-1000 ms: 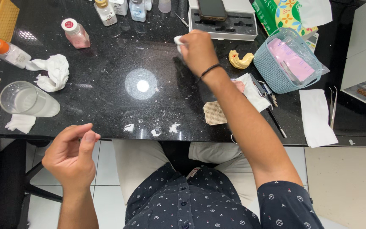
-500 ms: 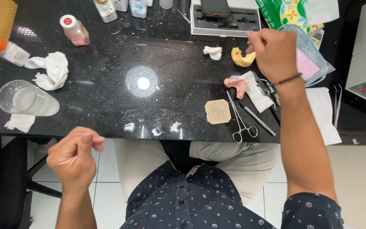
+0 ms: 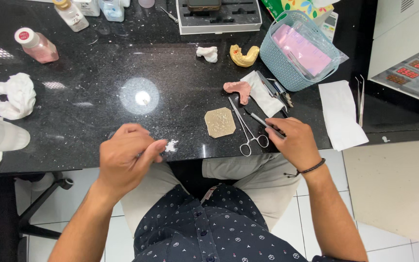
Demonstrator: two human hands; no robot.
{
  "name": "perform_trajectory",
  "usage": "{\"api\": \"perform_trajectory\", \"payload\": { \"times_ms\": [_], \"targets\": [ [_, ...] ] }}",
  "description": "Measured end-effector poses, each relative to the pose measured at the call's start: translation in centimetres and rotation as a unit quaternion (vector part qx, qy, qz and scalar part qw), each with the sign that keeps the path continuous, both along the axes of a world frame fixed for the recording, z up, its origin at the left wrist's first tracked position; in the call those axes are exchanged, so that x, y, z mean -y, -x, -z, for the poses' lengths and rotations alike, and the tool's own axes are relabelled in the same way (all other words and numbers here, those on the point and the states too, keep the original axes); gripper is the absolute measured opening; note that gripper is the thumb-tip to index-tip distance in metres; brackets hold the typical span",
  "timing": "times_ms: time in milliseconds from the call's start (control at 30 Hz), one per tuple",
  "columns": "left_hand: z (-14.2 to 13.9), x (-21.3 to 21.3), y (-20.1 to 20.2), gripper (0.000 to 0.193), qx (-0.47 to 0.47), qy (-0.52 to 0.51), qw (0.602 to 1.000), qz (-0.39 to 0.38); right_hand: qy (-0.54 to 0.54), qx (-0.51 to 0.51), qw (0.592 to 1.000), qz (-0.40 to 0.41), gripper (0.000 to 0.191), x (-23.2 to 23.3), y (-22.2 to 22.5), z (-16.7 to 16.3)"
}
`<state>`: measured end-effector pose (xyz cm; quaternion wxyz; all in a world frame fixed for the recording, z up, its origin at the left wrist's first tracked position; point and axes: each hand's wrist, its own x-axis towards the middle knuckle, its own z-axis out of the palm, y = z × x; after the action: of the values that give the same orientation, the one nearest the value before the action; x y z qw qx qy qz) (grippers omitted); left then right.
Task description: The person sits at a dental lab bench, opens a small pink bottle and uses a brush to apply liquid onto pink dental impression models. They then fit together the upper and lower denture models, read a pink work order form, place a purple item into a basket, and rub their hands.
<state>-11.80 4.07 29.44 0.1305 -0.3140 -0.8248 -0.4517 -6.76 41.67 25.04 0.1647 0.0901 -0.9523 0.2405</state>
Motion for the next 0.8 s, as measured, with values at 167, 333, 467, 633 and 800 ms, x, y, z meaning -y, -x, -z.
{"api": "perform_trajectory", "payload": {
  "times_ms": [167, 333, 467, 633, 800],
  "targets": [
    [0.5, -2.2, 5.6, 0.007, -0.049, 0.037, 0.998, -0.013, -0.009, -0.065, 0.997, 0.041, 0.025, 1.0, 0.0, 1.2],
    [0.7, 0.2, 11.9, 0.026, -0.062, 0.023, 0.996, -0.061, 0.149, -0.090, 0.981, 0.091, 0.019, 0.4, -0.3, 2.3],
    [0.9, 3.7, 12.4, 0.026, -0.049, 0.030, 0.989, -0.139, 0.338, -0.091, 0.931, 0.103, 0.020, 0.5, 0.5, 5.2],
    [0.1, 9.4, 12.9, 0.020, -0.068, 0.048, 0.980, -0.182, 0.359, -0.123, 0.919, 0.108, 0.025, 0.7, 0.9, 8.4],
    [-0.6, 15.1, 18.5, 0.020, -0.156, 0.092, 0.963, -0.198, 0.293, -0.148, 0.938, 0.111, 0.024, 0.8, 0.9, 9.1]
  ]
}}
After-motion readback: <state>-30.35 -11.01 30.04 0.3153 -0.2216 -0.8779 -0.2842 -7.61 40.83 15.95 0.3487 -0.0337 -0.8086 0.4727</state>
